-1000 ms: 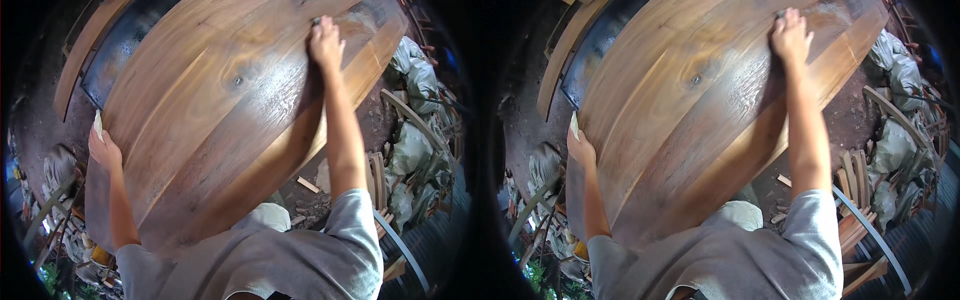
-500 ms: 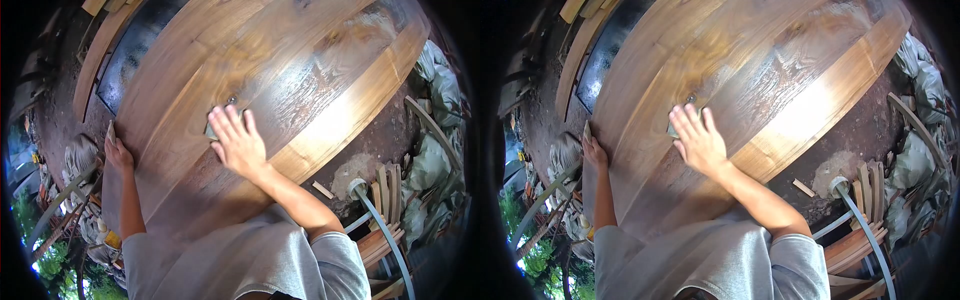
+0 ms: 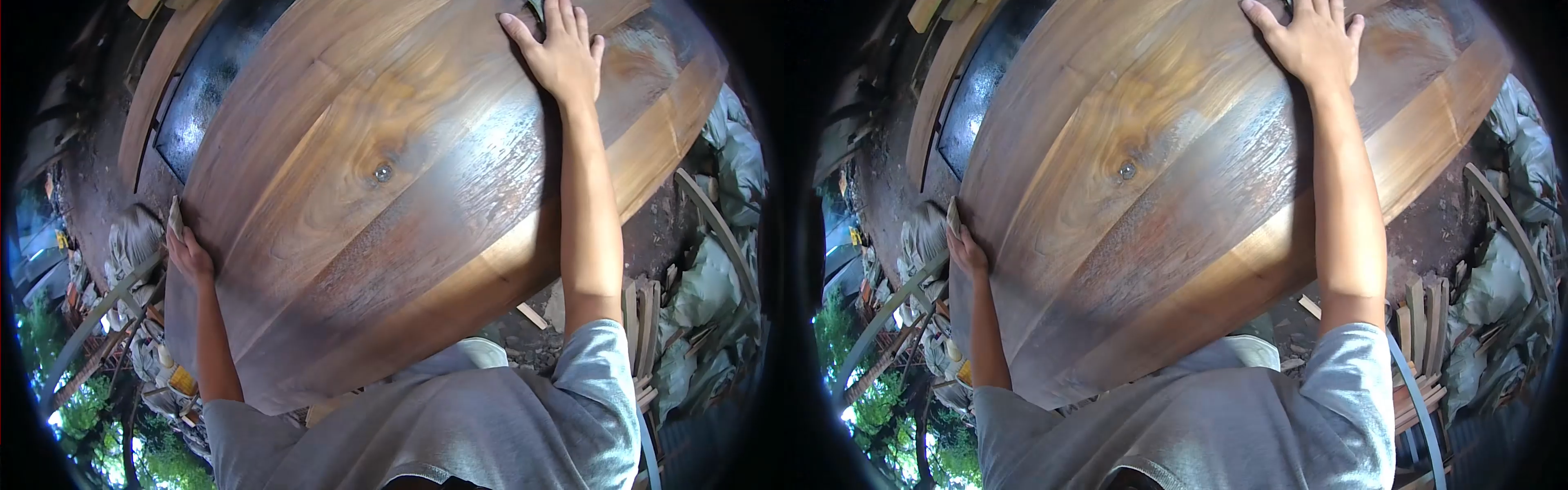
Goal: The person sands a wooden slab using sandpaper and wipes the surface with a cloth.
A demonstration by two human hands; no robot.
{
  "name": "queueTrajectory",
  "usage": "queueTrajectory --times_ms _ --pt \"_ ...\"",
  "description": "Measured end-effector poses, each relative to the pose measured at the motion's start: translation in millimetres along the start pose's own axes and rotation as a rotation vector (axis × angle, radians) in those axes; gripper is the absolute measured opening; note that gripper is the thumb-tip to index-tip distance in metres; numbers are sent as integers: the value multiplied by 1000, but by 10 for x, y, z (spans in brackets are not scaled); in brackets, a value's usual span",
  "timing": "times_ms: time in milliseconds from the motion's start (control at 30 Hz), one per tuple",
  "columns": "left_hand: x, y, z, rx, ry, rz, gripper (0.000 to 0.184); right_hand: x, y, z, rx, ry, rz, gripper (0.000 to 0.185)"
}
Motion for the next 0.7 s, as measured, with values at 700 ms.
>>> queueTrajectory --times_ms 700 --pt "-27 22 -59 -36 17 -6 45 -80 1123 387 -379 -130 -20 97"
Point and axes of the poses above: each hand's wrist, its own y-axis away from the middle knuckle, its own x-axis out of the palm, z = x × y, the point moved 2 cm from there along -y, towards the middle knuckle, and after that the axes turned 10 degrees about y, right-handed, at the moved point
